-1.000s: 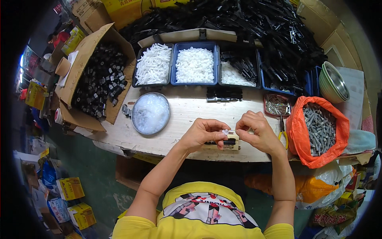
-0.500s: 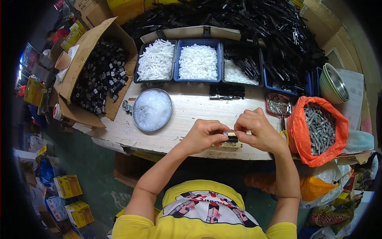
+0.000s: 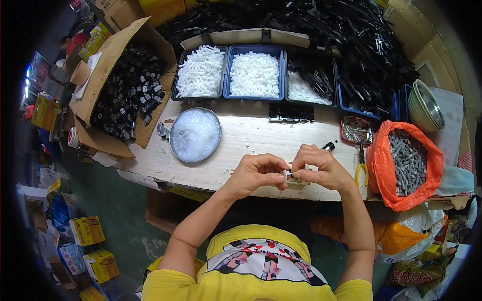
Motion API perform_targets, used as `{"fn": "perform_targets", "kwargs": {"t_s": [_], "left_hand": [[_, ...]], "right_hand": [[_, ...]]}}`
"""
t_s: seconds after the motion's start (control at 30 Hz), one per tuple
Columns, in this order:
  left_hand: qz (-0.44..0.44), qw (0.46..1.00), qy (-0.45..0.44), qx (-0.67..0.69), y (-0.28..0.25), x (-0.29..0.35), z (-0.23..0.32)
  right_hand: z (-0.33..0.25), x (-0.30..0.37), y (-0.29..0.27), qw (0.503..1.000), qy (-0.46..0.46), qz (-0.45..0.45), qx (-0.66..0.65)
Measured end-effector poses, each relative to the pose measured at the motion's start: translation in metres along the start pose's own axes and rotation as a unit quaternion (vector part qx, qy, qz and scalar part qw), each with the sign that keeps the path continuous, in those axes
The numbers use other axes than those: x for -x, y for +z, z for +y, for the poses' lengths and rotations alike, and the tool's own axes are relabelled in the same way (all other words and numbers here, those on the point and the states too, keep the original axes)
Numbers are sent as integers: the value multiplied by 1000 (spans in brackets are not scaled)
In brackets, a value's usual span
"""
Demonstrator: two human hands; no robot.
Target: The person assembles lock cylinders at a workbench. They pick up a black metal housing, insert a white plastic component, and use a hammer to tap it into place. They then insert a metal pin and use pliers to adjust the assembly. The process is repeated for multiple units.
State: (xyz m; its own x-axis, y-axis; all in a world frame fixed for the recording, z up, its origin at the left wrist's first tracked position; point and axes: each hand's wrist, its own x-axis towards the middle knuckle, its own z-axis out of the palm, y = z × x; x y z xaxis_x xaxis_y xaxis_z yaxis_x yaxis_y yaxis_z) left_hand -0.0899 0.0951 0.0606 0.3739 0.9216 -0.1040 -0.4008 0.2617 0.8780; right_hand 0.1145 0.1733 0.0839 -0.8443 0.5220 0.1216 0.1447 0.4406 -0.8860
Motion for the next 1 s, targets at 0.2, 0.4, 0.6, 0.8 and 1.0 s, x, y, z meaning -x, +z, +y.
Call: {"fn": "perform_targets", "kwargs": {"t_s": [0.2, 0.4, 0.6, 0.8, 1.0], "left_hand": [[22, 995, 91, -40, -8, 4, -15], [125, 903, 254, -324, -8, 6, -28], [160, 856, 275, -408, -6, 8, -32], [185, 866, 280, -371, -5, 10, -37], [190, 786, 280, -518, -12, 12, -31]], "right_hand": [[0, -3, 11, 1000, -2, 17, 26], [-7, 2, 29, 970, -33, 139, 198], [-7, 2, 51, 930, -79, 206, 295], [-3, 3, 59, 942, -51, 225, 245], [3, 4, 60, 906, -43, 182, 379]]}}
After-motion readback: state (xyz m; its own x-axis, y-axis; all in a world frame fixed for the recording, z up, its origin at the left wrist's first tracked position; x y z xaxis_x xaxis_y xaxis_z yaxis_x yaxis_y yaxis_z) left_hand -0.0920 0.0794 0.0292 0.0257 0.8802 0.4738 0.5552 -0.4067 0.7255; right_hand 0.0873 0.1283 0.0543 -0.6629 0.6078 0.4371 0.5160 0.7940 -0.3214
